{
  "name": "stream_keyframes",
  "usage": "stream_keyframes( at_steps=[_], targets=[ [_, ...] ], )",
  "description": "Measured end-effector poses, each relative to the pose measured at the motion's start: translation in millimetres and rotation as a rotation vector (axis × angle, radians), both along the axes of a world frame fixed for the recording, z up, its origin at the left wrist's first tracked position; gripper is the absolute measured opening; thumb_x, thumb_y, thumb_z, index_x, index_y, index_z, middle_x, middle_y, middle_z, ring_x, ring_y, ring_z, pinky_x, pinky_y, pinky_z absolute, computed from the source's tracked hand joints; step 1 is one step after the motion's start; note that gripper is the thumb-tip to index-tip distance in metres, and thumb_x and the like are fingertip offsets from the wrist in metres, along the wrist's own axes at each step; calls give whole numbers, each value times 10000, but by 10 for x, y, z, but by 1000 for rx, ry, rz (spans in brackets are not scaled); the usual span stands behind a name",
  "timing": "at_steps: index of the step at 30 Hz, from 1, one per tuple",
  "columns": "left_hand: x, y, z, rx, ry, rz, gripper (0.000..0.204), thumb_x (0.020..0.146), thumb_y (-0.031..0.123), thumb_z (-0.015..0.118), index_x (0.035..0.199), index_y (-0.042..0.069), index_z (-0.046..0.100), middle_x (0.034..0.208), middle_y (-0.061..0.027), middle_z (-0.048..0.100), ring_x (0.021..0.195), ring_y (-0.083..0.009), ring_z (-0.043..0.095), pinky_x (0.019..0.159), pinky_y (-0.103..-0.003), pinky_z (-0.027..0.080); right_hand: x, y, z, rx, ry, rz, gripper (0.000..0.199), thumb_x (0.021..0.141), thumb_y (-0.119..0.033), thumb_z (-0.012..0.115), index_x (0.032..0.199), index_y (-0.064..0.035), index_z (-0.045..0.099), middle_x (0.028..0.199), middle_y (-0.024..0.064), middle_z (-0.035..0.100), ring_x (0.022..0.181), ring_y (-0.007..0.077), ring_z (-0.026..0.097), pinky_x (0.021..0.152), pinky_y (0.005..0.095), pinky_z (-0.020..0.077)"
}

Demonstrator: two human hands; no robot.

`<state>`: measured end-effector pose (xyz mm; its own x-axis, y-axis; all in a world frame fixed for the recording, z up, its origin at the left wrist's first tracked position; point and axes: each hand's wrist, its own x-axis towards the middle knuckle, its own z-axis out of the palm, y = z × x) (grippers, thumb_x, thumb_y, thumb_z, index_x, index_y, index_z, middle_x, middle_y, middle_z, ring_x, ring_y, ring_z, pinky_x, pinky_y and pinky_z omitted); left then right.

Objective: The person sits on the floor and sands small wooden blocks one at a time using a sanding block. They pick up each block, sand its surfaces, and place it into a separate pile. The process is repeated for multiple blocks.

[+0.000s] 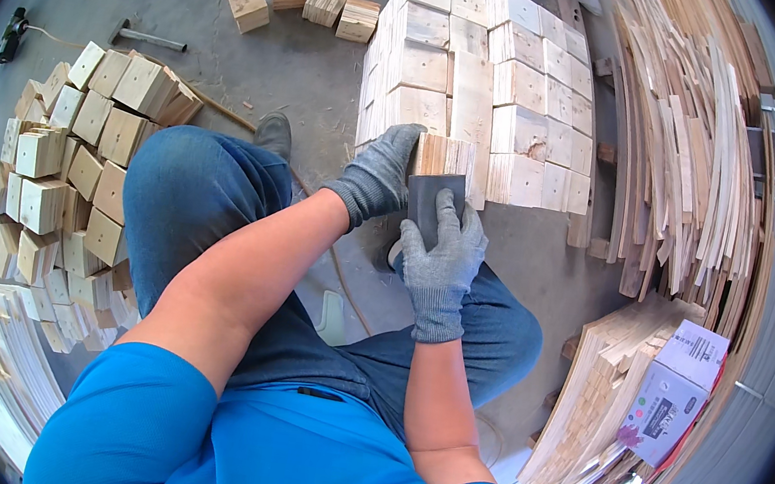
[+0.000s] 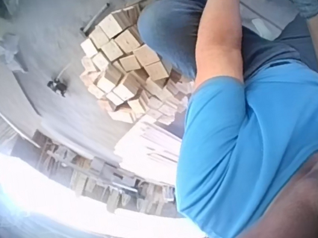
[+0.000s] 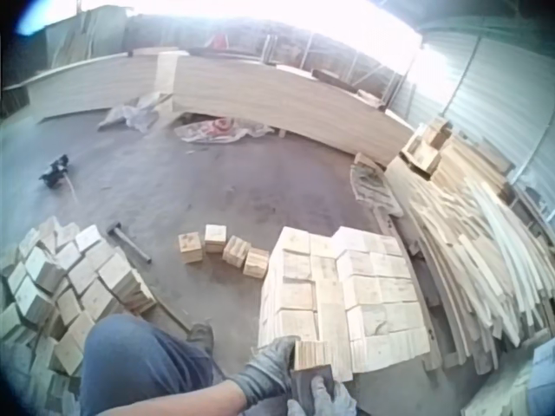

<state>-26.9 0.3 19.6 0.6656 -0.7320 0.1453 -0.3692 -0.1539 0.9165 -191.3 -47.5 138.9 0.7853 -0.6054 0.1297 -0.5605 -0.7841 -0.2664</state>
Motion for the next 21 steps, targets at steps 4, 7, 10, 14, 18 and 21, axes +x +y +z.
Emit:
stream_keyframes(
  at_steps=[4, 7, 10, 14, 18, 21],
  targets=[
    [51, -2, -39, 28, -34, -13, 957, 745, 414, 934, 1490, 19, 481, 1421, -288, 556, 1341, -464, 569, 1180, -484, 470, 345, -145, 10, 24, -18, 19, 711, 837, -322, 871, 1488, -121, 666, 1439, 277, 590, 1307, 474, 570, 1131, 564, 466],
    [70, -20, 116, -16, -25, -67, 1003, 726, 409, 954, 1515, 30, 464, 1438, -271, 550, 1366, -445, 556, 1195, -471, 460, 899, -527, -92, -37, -87, 25, 679, 839, -349, 847, 1461, -133, 680, 1346, 268, 635, 1231, 454, 615, 1070, 557, 506],
    [45, -23, 176, 83, 21, -16, 1103, 683, 412, 993, 1553, 43, 425, 1474, -242, 527, 1398, -412, 534, 1214, -454, 446, 1289, -770, -65, -47, -16, -4, 667, 838, -348, 849, 1448, -127, 693, 1312, 270, 653, 1207, 451, 632, 1048, 553, 523],
    [37, 7, 183, 68, 26, -9, 1066, 696, 392, 984, 1543, 39, 442, 1469, -251, 536, 1388, -420, 543, 1211, -453, 449, 1214, -726, -56, -9, -11, -2, 674, 842, -347, 848, 1456, -118, 686, 1307, 272, 655, 1197, 458, 637, 1039, 559, 526],
    [43, 31, 32, 66, -14, -5, 968, 736, 329, 956, 1518, 31, 468, 1444, -267, 550, 1375, -428, 557, 1196, -450, 461, 542, -274, -11, -14, -35, -13, 709, 843, -339, 861, 1485, -112, 663, 1375, 281, 608, 1246, 473, 594, 1069, 573, 497],
    [15, -9, -19, 46, -52, 5, 869, 774, 280, 898, 1493, 23, 483, 1416, -283, 561, 1354, -446, 568, 1184, -460, 469, -4, -59, -44, -15, -37, 5, 727, 836, -336, 872, 1495, -117, 655, 1414, 281, 581, 1265, 479, 573, 1085, 578, 480]
  ],
)
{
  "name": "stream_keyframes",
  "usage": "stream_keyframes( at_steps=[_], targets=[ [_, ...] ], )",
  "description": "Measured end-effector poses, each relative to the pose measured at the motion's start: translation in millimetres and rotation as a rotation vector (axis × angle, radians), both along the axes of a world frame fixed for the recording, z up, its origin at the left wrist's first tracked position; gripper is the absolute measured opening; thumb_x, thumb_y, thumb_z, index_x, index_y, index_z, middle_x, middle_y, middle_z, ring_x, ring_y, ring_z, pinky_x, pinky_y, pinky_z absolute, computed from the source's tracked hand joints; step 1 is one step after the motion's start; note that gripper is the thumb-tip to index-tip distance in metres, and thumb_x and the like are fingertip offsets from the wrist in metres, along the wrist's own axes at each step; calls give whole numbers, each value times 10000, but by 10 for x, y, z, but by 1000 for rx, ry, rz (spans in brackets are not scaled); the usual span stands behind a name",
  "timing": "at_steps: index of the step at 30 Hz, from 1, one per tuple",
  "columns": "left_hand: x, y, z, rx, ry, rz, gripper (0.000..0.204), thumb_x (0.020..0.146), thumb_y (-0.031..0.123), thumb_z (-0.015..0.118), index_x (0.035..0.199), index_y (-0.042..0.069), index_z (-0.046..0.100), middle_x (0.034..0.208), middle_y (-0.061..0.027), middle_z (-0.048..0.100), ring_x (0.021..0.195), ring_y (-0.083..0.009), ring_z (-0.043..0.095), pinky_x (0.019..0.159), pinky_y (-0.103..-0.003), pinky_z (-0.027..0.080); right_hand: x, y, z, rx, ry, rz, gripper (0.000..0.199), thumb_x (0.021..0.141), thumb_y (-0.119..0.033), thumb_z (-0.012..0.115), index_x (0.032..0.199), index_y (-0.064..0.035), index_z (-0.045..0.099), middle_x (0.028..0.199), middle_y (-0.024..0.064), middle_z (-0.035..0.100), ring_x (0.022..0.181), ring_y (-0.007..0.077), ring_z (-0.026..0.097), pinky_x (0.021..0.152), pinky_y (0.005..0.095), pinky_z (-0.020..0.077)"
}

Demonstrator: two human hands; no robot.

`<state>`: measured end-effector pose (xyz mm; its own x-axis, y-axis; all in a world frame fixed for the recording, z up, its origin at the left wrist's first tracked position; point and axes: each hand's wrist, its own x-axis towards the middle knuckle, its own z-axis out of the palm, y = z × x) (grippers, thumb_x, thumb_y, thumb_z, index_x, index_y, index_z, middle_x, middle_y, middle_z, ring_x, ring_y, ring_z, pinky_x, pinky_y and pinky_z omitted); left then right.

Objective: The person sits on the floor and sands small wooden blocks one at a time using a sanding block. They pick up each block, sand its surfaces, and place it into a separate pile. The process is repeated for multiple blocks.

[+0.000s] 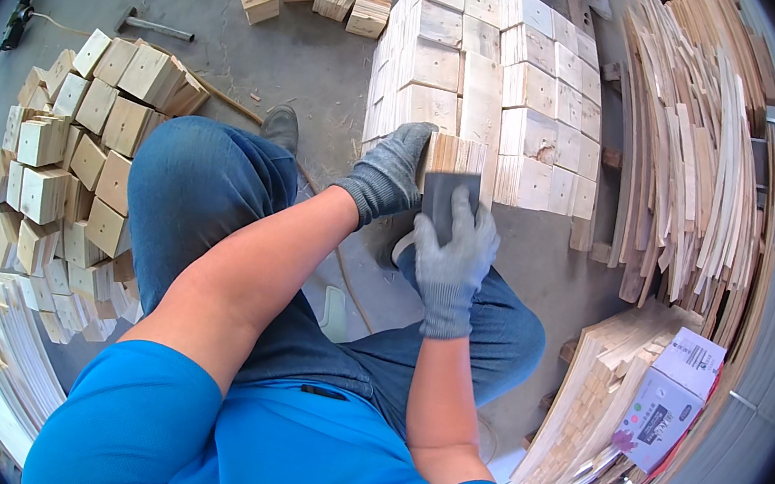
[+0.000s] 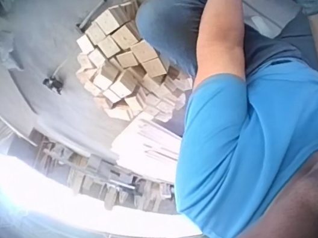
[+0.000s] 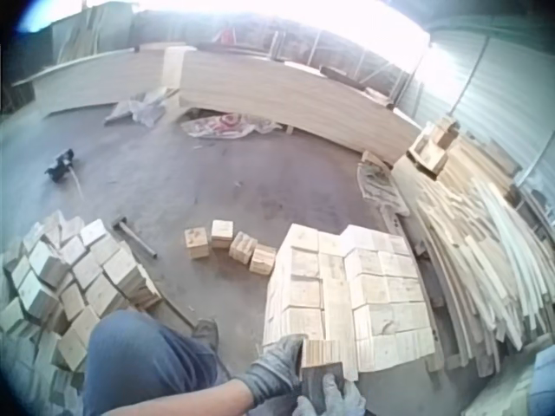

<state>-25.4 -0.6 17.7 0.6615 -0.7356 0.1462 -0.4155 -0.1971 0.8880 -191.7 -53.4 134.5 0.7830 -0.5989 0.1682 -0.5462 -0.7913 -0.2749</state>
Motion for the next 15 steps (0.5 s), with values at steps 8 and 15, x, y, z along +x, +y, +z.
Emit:
stream_keyframes(
  at_steps=[8, 15],
  targets=[
    [1, -15, -101, -49, -3, -5, 939, 751, 363, 911, 1505, 21, 466, 1427, -280, 553, 1367, -458, 545, 1197, -485, 454, 416, -119, 34, -11, 20, -27, 700, 835, -337, 869, 1475, -129, 680, 1422, 278, 611, 1301, 477, 578, 1130, 560, 466],
    [8, -37, 38, -23, 36, 6, 1005, 695, 435, 963, 1497, 66, 483, 1405, -262, 565, 1329, -439, 576, 1165, -488, 484, 1405, -609, 113, 9, 99, -29, 698, 822, -374, 859, 1457, -133, 696, 1363, 283, 655, 1240, 461, 634, 1090, 541, 513]
  ],
)
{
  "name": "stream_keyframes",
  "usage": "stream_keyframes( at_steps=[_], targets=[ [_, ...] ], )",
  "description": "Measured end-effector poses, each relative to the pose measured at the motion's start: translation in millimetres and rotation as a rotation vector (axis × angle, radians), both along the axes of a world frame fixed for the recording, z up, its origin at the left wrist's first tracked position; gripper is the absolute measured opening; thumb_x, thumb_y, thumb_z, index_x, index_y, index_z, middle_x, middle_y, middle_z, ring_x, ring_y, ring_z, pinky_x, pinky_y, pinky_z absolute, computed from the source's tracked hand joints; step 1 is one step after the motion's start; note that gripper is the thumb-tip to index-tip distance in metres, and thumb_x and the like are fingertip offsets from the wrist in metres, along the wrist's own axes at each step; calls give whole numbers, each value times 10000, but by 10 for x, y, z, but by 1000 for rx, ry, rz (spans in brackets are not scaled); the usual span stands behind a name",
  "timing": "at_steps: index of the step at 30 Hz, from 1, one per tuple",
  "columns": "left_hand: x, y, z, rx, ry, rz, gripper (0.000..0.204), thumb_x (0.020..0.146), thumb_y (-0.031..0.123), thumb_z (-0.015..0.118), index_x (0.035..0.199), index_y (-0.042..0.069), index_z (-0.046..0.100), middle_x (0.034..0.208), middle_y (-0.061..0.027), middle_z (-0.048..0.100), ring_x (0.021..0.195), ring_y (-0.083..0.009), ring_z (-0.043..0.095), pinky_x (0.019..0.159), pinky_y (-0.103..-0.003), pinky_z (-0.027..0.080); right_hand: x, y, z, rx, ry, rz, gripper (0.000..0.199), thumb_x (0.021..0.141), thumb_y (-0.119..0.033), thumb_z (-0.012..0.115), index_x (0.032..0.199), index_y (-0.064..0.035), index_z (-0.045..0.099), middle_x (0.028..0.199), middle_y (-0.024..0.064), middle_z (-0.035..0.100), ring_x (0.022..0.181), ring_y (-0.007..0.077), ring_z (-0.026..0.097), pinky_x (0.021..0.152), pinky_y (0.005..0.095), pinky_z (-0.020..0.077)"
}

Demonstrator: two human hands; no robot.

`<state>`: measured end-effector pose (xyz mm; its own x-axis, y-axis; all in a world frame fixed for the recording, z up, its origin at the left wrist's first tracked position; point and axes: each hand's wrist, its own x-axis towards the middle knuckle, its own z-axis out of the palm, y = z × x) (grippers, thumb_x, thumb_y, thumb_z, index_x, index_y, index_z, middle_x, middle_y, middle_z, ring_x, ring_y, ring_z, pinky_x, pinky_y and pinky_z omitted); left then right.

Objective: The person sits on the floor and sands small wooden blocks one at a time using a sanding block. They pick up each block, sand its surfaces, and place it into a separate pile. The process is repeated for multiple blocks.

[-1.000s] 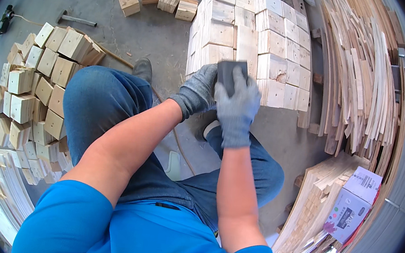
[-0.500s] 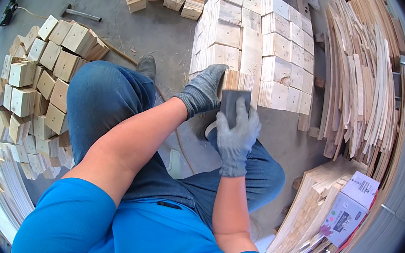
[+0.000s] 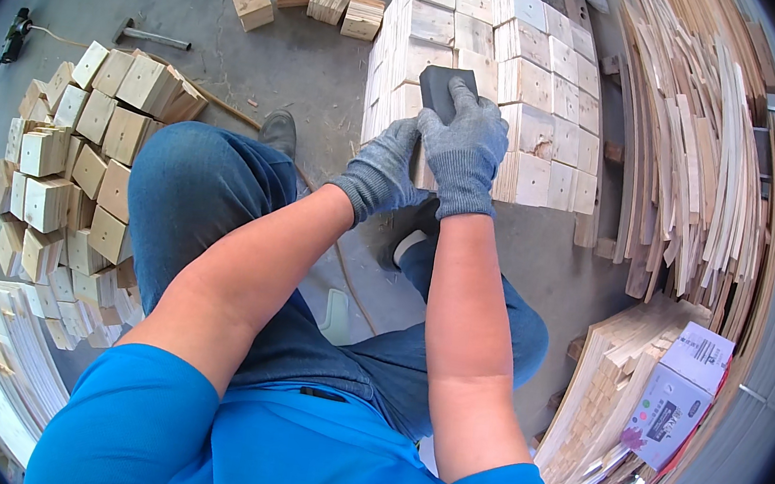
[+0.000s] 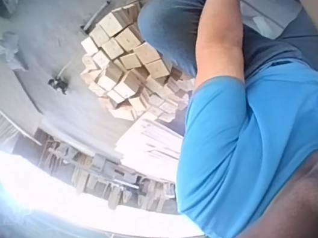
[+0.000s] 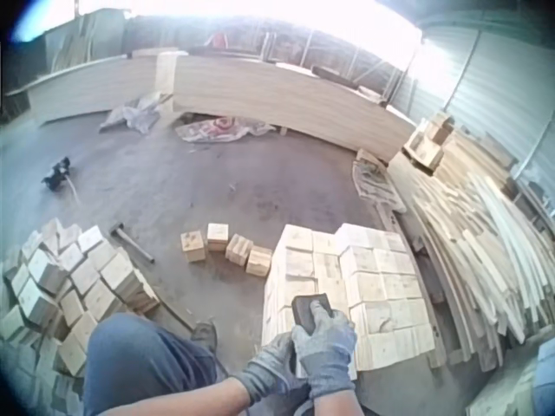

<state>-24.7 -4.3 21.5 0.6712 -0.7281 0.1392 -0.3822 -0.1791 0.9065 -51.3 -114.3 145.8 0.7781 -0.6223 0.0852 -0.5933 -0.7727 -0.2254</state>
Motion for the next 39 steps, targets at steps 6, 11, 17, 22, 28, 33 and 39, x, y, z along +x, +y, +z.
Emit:
stream_keyframes(
  at_steps=[6, 11, 17, 22, 28, 33, 39],
  targets=[
    [22, 30, -3, -53, 45, -59, 979, 722, 404, 939, 1506, 41, 479, 1412, -272, 559, 1343, -449, 567, 1189, -471, 466, -704, 313, -57, 37, -101, 9, 710, 834, -322, 867, 1481, -110, 666, 1372, 281, 621, 1260, 473, 597, 1086, 560, 495],
    [-9, 26, -14, 3, -14, -8, 918, 750, 347, 901, 1495, 19, 479, 1419, -277, 557, 1344, -455, 565, 1194, -474, 463, -1508, 626, -122, 19, -132, 25, 711, 836, -320, 870, 1486, -119, 666, 1422, 290, 583, 1286, 483, 562, 1102, 578, 470],
    [4, 15, 5, 3, -10, 20, 956, 730, 371, 918, 1502, 29, 471, 1410, -274, 561, 1330, -466, 566, 1183, -484, 470, -1261, 469, -108, 8, -115, 5, 695, 835, -315, 865, 1479, -134, 673, 1420, 273, 589, 1281, 478, 573, 1109, 573, 475],
    [-2, 29, 37, 11, -18, 32, 1003, 696, 368, 970, 1505, 50, 469, 1396, -258, 572, 1315, -426, 592, 1155, -467, 497, -499, -121, -190, 13, -116, -19, 678, 837, -362, 869, 1457, -158, 687, 1358, 262, 643, 1237, 465, 619, 1088, 552, 509],
    [-10, 19, 67, 21, -10, 30, 967, 691, 329, 971, 1485, 77, 481, 1384, -241, 588, 1275, -426, 621, 1119, -462, 528, -415, -357, -181, 27, -96, -63, 694, 853, -369, 863, 1474, -126, 669, 1329, 277, 661, 1236, 480, 628, 1087, 551, 510],
    [-36, 45, 9, 29, -55, 51, 951, 687, 283, 961, 1481, 79, 481, 1388, -244, 578, 1285, -433, 610, 1135, -464, 521, -1153, 168, -143, 16, -92, -76, 721, 856, -353, 870, 1495, -97, 653, 1408, 296, 608, 1294, 483, 580, 1125, 557, 480],
    [-37, 33, 1, 5, -32, 29, 965, 681, 268, 957, 1492, 83, 467, 1402, -249, 567, 1298, -436, 606, 1142, -465, 519, -1607, 356, -211, 39, -112, -75, 716, 837, -318, 890, 1480, -100, 664, 1451, 308, 575, 1299, 506, 558, 1137, 583, 462]
  ],
)
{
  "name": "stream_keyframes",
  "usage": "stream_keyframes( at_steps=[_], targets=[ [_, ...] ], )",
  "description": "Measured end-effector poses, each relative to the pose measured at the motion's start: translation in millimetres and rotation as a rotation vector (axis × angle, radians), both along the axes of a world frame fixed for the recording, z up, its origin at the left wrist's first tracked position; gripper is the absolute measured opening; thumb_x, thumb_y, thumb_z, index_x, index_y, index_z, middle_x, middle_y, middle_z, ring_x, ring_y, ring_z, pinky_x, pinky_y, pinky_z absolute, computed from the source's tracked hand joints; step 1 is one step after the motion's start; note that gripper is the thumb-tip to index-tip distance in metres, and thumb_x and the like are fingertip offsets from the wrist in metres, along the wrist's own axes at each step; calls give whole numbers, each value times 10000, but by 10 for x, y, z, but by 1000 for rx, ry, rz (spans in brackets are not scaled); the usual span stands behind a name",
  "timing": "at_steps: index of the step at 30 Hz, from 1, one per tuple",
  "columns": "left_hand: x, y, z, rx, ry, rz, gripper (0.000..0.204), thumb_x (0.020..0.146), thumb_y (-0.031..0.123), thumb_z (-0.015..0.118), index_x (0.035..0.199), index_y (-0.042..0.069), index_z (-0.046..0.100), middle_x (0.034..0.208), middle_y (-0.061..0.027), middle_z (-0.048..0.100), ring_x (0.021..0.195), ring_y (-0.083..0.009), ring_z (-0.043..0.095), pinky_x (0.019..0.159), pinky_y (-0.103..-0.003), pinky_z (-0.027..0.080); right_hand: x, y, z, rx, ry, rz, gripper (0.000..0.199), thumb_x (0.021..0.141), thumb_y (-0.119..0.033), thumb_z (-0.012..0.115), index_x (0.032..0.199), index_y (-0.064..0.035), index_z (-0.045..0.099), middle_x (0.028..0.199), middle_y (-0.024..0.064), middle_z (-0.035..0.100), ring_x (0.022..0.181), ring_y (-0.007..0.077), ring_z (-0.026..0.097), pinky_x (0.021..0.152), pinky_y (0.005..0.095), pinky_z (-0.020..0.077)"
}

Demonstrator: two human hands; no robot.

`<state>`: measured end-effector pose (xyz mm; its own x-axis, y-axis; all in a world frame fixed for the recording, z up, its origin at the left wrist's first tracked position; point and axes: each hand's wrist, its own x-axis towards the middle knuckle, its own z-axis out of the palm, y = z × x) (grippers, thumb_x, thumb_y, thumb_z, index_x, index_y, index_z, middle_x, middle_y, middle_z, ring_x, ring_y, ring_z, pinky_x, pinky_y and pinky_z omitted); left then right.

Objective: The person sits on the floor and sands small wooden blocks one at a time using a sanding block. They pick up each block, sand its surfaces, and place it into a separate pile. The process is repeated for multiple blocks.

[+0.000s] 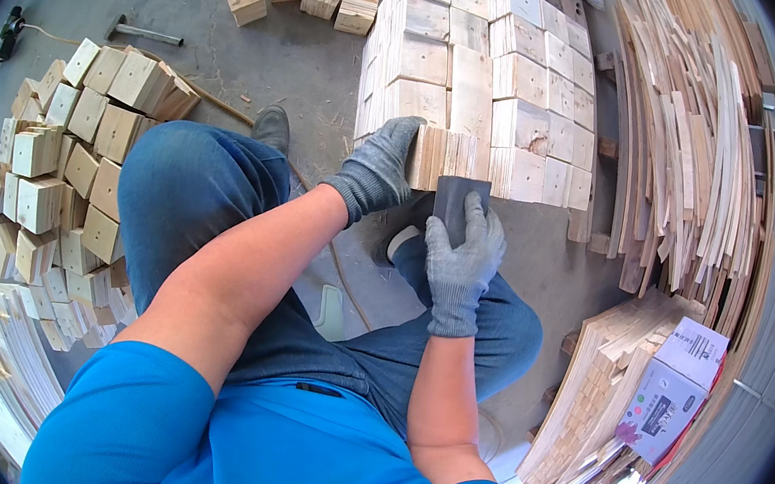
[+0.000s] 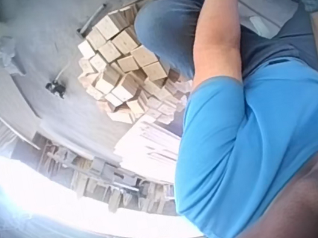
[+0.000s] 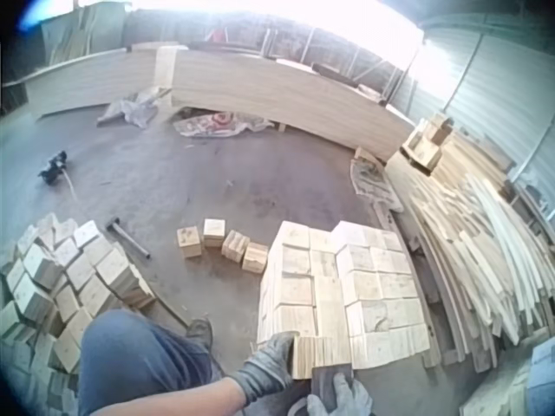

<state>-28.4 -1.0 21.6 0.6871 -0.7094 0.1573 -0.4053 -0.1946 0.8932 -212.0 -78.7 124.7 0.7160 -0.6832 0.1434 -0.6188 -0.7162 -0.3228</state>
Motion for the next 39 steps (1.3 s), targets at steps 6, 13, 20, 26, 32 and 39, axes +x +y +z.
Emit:
stream_keyframes(
  at_steps=[6, 13, 20, 26, 32, 39],
  targets=[
    [13, -1, 9, 14, -7, 25, 934, 703, 269, 946, 1487, 86, 473, 1386, -248, 581, 1274, -443, 621, 1117, -468, 533, 766, -590, -11, -41, -12, 2, 680, 832, -346, 876, 1447, -122, 689, 1345, 274, 657, 1247, 456, 623, 1093, 541, 510],
    [14, -17, 90, -22, 45, -1, 903, 713, 273, 937, 1471, 74, 488, 1368, -257, 592, 1272, -442, 620, 1110, -472, 527, 1241, -999, 101, 58, 67, -62, 684, 838, -376, 845, 1441, -94, 689, 1290, 294, 694, 1257, 436, 651, 1090, 529, 516],
    [17, 25, 78, -12, 36, -11, 888, 699, 265, 900, 1461, 49, 499, 1385, -263, 571, 1315, -454, 570, 1177, -475, 477, 236, -296, -21, 54, -40, -52, 726, 856, -329, 839, 1493, -48, 636, 1388, 308, 624, 1343, 466, 562, 1177, 550, 437],
    [0, -6, -3, -41, 23, -2, 883, 713, 264, 895, 1469, 52, 491, 1386, -260, 570, 1320, -458, 566, 1181, -472, 473, -78, -108, -134, 53, -78, -61, 736, 840, -333, 851, 1485, -48, 641, 1401, 308, 604, 1314, 470, 559, 1173, 571, 431],
    [35, 5, 78, -31, 7, 9, 877, 730, 265, 926, 1467, 65, 494, 1371, -259, 587, 1289, -442, 600, 1138, -469, 503, 688, -647, -22, 4, 2, -61, 708, 840, -360, 853, 1457, -63, 674, 1345, 277, 682, 1278, 441, 628, 1138, 527, 489],
    [20, -15, 33, -41, 36, -1, 878, 723, 262, 923, 1463, 58, 498, 1364, -249, 592, 1276, -431, 608, 1134, -457, 503, 1116, -1092, -51, 97, -1, -93, 716, 858, -359, 855, 1468, -32, 669, 1352, 284, 704, 1274, 423, 661, 1149, 481, 499]
  ],
)
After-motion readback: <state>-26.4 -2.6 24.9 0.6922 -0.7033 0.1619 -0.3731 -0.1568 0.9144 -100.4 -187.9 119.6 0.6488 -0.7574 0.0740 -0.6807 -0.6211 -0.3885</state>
